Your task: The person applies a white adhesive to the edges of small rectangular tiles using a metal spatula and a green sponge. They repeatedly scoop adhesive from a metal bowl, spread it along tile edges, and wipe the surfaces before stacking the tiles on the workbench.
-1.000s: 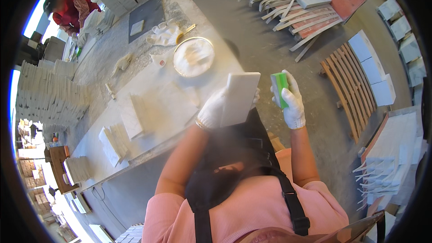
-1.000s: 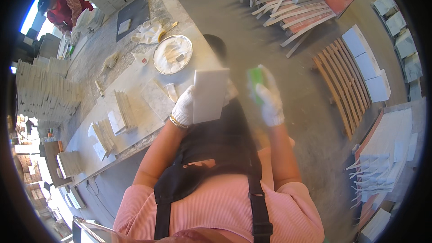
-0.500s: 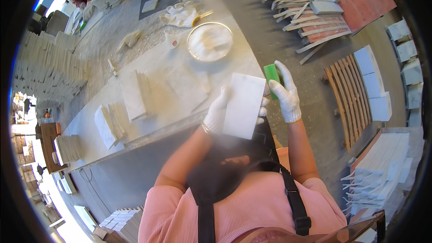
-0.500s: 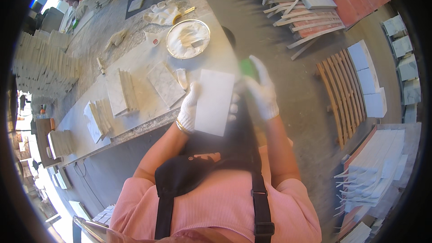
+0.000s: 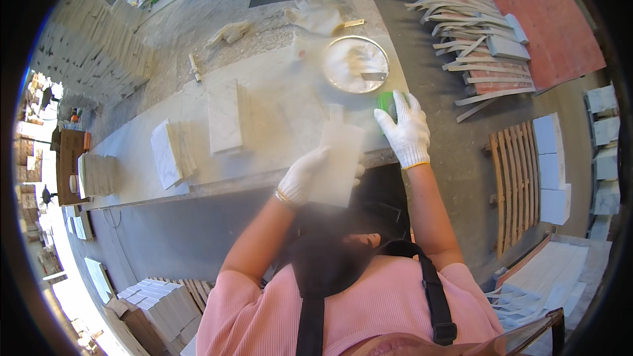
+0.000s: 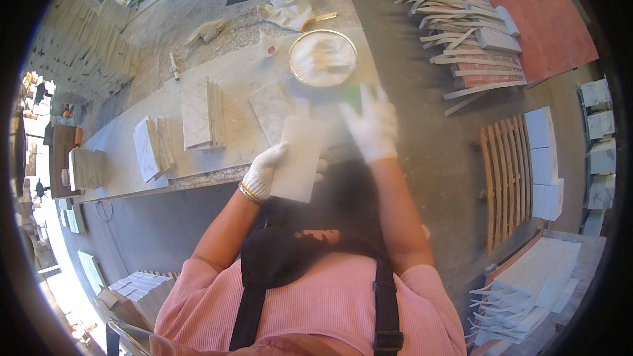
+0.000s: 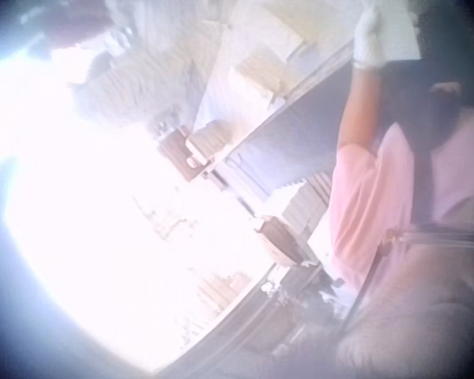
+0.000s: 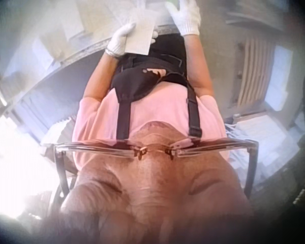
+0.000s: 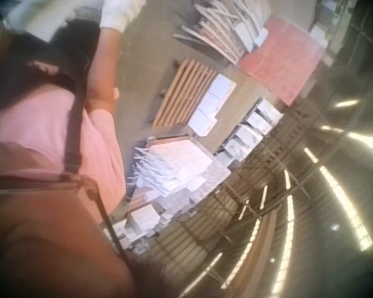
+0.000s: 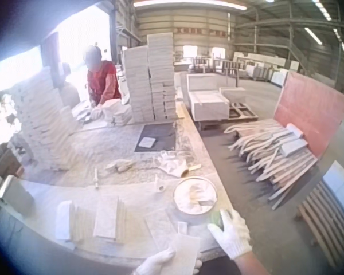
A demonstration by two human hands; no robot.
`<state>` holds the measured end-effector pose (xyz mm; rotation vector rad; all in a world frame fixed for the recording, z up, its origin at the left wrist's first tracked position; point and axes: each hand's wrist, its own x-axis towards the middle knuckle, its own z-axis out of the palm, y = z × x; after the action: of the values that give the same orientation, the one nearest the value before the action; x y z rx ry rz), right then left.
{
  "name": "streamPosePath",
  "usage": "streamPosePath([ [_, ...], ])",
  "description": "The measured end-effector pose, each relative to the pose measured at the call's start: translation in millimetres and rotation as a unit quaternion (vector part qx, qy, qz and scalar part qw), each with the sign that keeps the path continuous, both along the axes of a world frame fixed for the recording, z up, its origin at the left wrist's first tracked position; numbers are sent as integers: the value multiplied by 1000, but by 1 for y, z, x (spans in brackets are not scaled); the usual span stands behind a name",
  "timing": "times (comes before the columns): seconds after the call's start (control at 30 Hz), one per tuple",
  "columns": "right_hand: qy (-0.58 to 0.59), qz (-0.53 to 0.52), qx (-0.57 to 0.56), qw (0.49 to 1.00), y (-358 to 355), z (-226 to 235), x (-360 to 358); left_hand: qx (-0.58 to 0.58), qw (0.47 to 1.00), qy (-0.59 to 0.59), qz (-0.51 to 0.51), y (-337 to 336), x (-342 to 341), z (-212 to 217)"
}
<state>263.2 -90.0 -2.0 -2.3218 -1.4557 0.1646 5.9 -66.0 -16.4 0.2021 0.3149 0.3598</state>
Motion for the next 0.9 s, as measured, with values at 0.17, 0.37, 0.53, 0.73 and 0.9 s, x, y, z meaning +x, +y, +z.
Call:
streamPosePath([
  [0.17, -12, 19, 52, 998, 7, 26, 11, 152, 963, 222, 6, 12, -17, 1],
  [0.37, -20, 73, 13, 997, 59, 62, 13, 280, 905, 315, -45, 16, -11, 14],
  [0.53, -39, 126, -142, 981, 92, 72, 8, 405, 831, 363, -115, 29, 6, 44],
  [0.73, -40, 104, 57, 992, 47, 75, 60, 569, 728, 340, -175, 57, 53, 70],
  [0.9, 344, -28, 139, 928, -51, 65, 118, 660, 652, 274, -251, 51, 110, 58],
])
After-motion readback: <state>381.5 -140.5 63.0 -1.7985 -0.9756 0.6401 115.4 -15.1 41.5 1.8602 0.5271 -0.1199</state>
